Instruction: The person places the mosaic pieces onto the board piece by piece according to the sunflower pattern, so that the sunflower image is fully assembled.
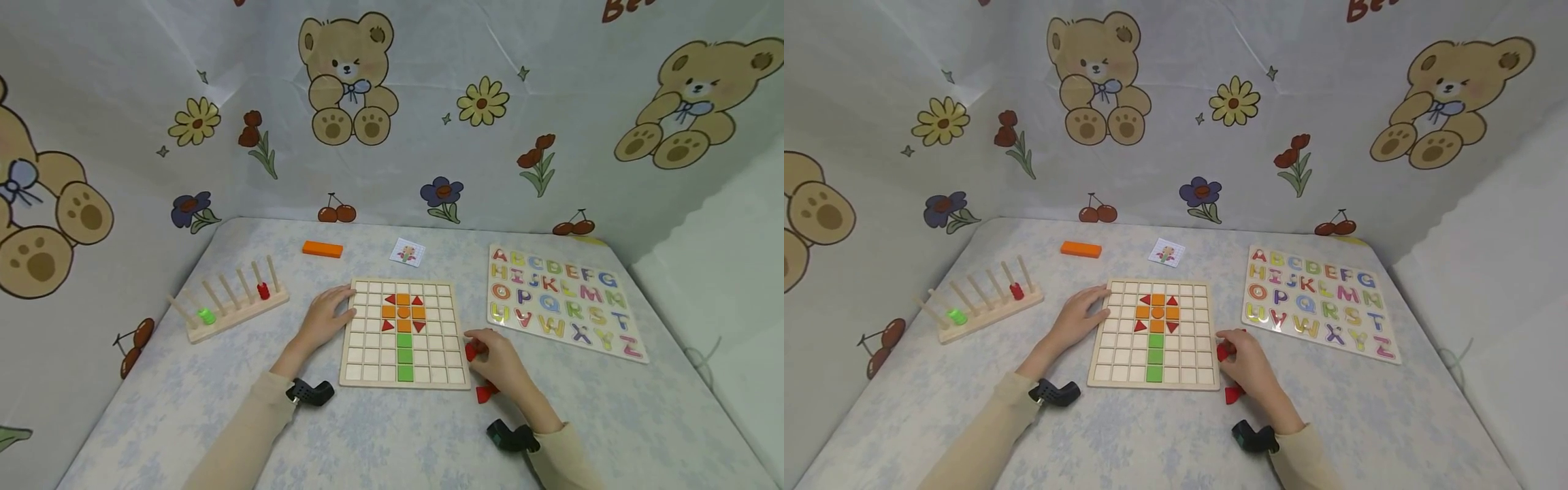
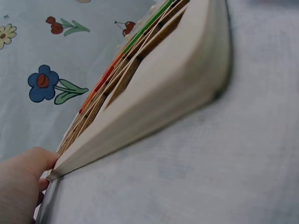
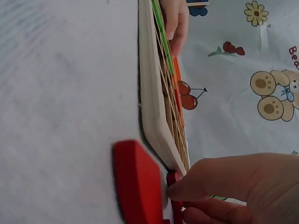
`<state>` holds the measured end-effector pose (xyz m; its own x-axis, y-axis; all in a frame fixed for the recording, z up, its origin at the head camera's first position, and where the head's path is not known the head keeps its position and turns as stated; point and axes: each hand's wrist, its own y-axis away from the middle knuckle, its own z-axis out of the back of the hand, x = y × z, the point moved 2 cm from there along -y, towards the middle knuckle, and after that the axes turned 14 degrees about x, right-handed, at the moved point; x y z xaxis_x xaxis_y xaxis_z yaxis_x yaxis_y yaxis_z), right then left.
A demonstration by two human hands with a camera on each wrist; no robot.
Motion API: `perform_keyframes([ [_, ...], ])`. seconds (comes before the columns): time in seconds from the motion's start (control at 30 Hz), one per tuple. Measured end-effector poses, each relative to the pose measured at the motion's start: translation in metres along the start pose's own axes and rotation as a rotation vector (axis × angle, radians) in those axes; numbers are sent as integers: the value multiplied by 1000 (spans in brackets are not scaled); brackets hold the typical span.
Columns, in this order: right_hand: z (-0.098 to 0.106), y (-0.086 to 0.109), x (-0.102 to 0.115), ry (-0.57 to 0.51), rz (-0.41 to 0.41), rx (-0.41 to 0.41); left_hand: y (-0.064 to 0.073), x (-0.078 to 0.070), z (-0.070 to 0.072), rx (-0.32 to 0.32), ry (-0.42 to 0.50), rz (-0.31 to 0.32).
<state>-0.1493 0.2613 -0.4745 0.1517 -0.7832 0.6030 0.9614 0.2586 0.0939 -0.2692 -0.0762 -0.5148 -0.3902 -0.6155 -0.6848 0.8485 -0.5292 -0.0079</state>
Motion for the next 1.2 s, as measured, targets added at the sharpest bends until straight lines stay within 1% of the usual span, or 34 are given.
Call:
perform_keyframes([
  [0.07, 1, 0, -1, -8, -6, 7, 0, 0, 0, 1, 2, 0],
  [0.17, 1, 1, -3, -17, 4, 39, 0, 0, 0, 1, -3, -3],
  [0.27, 3, 2, -5, -33, 31, 81, 0, 0, 1, 0, -5, 4],
  [0.37, 6, 3, -8, -49, 53, 98, 0, 0, 1, 4, -1, 13],
  [0.57, 12, 5, -16, -21, 92, 83, 0, 1, 0, 8, 3, 7],
  [0.7, 15, 5, -17, 8, 76, 65, -1, 2, -1, 4, 3, 1],
  [0.77, 15, 3, -15, 19, 61, 46, -2, 2, -2, 9, 6, 1],
  [0.87, 15, -2, -8, 47, 63, 40, -2, 2, -3, 15, 8, -1],
  [1.03, 17, -7, -5, 101, 50, 99, -2, 0, -2, 6, 3, -22],
  [1.13, 19, -3, -7, 65, 67, 146, -1, 0, -1, 5, -7, -21],
  [1.2, 19, 0, -9, 36, 101, 187, 0, 0, 0, 4, -11, -10],
])
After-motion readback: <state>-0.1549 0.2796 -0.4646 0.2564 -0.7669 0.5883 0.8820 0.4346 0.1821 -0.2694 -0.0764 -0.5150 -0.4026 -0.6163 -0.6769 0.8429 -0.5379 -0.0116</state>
